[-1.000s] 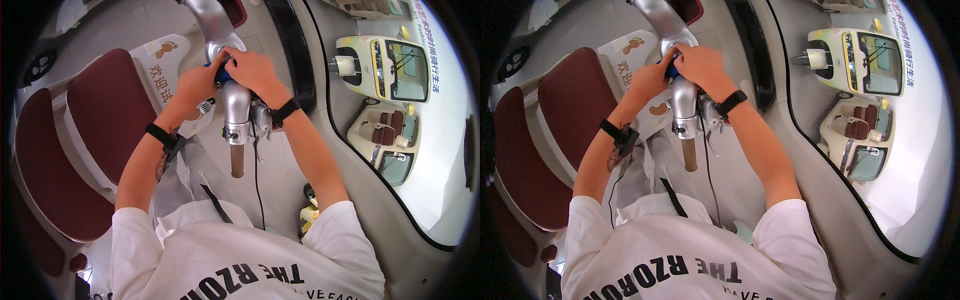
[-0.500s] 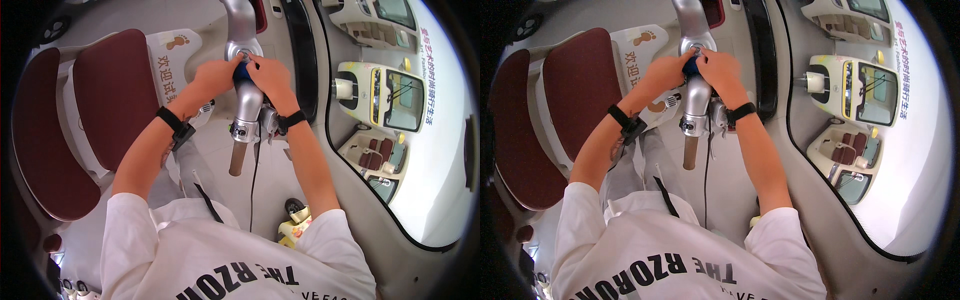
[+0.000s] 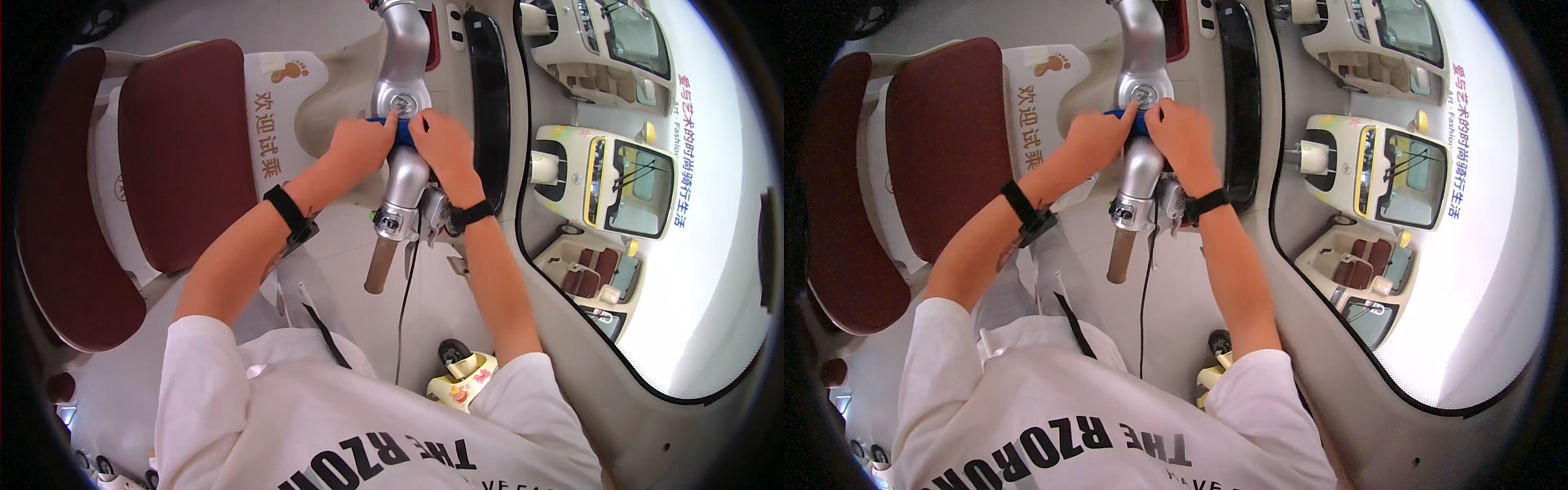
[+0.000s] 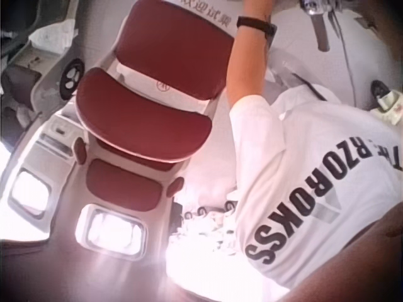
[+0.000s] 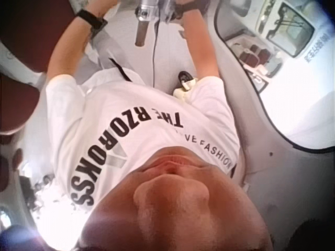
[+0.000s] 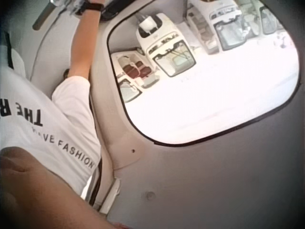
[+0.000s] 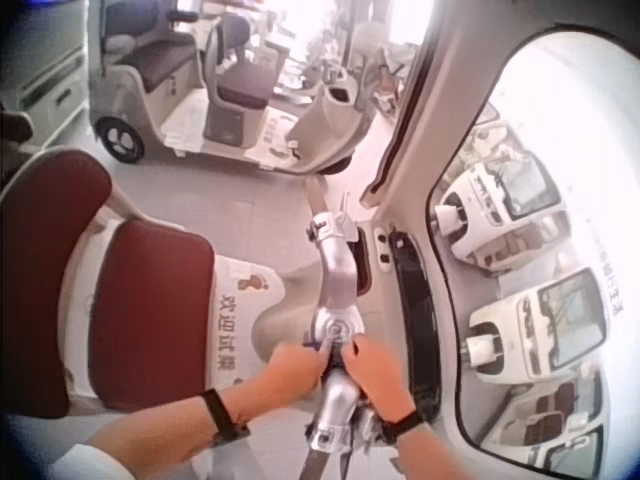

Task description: Using a blue cloth to wipe down and clean a silver mobility scooter or electric wheelchair in a showroom.

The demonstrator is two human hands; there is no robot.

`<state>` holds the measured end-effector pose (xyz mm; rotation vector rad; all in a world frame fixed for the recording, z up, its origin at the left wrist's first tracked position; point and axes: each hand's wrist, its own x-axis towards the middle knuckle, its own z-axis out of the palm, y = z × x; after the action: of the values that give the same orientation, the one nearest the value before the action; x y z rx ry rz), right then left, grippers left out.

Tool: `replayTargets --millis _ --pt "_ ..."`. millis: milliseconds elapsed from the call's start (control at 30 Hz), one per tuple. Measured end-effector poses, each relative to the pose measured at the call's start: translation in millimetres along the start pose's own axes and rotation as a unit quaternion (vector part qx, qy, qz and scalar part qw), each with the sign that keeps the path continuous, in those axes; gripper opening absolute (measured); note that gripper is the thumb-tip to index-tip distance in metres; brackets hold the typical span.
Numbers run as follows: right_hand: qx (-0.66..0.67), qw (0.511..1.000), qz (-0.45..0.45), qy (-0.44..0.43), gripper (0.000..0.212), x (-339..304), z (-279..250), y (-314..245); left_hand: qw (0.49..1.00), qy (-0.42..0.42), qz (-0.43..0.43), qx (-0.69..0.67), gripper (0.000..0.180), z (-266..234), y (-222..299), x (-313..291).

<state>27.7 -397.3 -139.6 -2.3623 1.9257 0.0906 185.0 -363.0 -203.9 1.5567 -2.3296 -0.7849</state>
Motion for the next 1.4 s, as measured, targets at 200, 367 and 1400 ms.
replayTargets --millis 200,367,1400 --pt "0.051 0.998 -0.018 0.01 0.031 0.4 2.2 -1.8 0.999 0.029 0.002 -0.019 0.092 0.5 3.7 1.7" --pt "0.01 1.0 -0.02 -0.001 0.033 3.0 2.2 -2.9 1.0 0.004 0.023 0.021 0.091 1.0 0.5 9.6" --pt "-0.042 0.999 -0.021 -0.024 0.04 0.7 2.0 -1.1 0.996 0.033 0.084 -0.002 0.072 0.9 -6.6 7.2"
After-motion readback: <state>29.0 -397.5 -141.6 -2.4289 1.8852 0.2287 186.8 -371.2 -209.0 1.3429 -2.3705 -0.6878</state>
